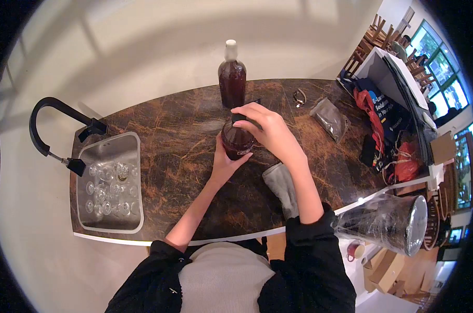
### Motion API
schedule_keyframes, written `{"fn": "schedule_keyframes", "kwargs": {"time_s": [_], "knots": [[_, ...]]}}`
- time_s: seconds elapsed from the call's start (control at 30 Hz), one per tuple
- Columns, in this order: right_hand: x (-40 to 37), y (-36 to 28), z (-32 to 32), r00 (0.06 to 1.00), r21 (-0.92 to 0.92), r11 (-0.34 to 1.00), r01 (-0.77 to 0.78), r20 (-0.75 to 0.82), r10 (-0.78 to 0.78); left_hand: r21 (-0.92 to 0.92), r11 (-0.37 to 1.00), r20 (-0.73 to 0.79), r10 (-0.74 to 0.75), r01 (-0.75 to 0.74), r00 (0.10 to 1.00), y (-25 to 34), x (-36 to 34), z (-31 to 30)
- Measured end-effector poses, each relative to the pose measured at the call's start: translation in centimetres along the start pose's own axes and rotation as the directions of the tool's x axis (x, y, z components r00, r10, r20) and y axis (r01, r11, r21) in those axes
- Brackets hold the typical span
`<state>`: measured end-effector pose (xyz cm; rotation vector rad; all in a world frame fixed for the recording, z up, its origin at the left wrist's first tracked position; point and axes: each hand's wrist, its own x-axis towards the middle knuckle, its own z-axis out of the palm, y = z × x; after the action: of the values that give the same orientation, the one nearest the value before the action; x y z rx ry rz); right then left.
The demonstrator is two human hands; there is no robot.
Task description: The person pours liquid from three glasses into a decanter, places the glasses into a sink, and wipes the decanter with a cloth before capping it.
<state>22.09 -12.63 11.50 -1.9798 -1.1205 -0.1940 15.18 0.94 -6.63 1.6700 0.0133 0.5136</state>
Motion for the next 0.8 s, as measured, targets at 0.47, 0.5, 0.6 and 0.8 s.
{"fn": "schedule_keyframes", "kwargs": {"time_s": [0.47, 0.5, 0.6, 0.8], "knots": [[-1.5, -0.1, 1.1, 0.988, -0.070, 0.993, -0.090, -0.128, 0.081, -0.085, 0.996, 0.009, -0.015, 0.016, 1.000, 0.3, -0.2, -0.1], [-1.5, -0.9, 1.0, 0.988, -0.059, 0.993, -0.100, -0.124, 0.093, -0.125, 0.992, 0.013, -0.007, 0.009, 1.000, 0.4, -0.1, 0.0], [-1.6, -1.0, 1.2, 0.989, -0.058, 0.995, -0.086, -0.125, 0.079, -0.070, 0.997, 0.030, -0.020, 0.022, 0.999, 0.5, -0.1, -0.1], [-1.7, -0.3, 1.6, 0.988, -0.015, 0.999, -0.051, -0.145, 0.049, 0.007, 1.000, 0.017, -0.022, 0.022, 1.000, 0.6, -0.1, -0.2]]}}
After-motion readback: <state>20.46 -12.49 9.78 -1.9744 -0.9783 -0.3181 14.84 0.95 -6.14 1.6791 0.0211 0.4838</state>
